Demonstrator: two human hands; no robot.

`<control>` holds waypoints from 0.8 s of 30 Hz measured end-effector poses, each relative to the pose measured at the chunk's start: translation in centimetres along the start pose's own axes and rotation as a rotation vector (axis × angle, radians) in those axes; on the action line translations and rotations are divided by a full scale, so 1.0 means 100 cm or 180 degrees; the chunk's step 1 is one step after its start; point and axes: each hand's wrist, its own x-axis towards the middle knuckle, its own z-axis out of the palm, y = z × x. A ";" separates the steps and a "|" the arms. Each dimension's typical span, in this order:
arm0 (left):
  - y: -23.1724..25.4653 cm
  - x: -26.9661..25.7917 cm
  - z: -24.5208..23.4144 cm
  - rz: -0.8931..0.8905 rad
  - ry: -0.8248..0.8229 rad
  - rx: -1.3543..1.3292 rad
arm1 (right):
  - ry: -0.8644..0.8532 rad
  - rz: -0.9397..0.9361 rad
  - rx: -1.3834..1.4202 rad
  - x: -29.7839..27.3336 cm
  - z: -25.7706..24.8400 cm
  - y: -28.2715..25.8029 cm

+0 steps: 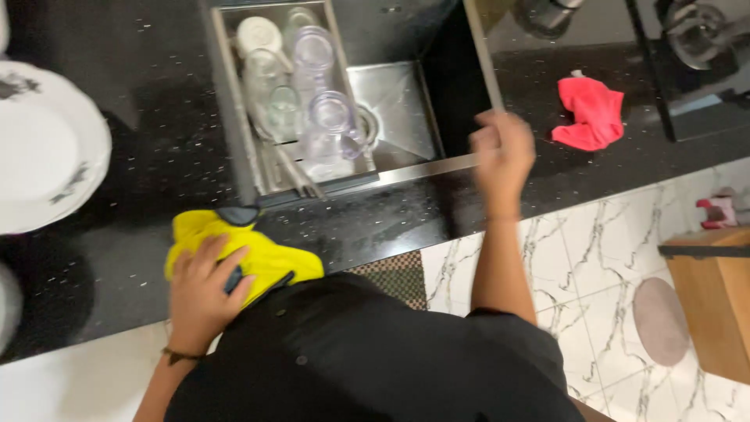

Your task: The recorder wipes a spoon, a bowl, and a plate with a yellow cloth, and then cleans the kitchen counter and sink area with a red cloth.

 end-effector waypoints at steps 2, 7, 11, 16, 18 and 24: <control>0.000 -0.006 0.001 -0.0336 0.0002 0.0362 | 0.0483 0.0781 -0.0755 -0.023 -0.034 0.111; -0.001 -0.019 -0.009 -0.0790 0.0283 0.0455 | 0.0567 0.1729 -0.1803 -0.029 -0.090 0.230; -0.014 -0.046 -0.010 -0.1364 0.0567 0.0742 | -0.0508 0.2656 -0.2872 -0.049 -0.096 0.317; -0.020 -0.063 -0.026 -0.1523 0.0709 0.0791 | 0.0095 0.1670 -0.2158 -0.094 -0.101 0.438; -0.024 -0.067 -0.034 -0.1517 0.0668 0.0728 | 0.0475 0.1186 -0.1534 -0.087 -0.093 0.418; -0.048 -0.091 -0.050 -0.1118 0.0622 0.0461 | 0.0632 0.1486 0.3143 0.027 -0.052 0.120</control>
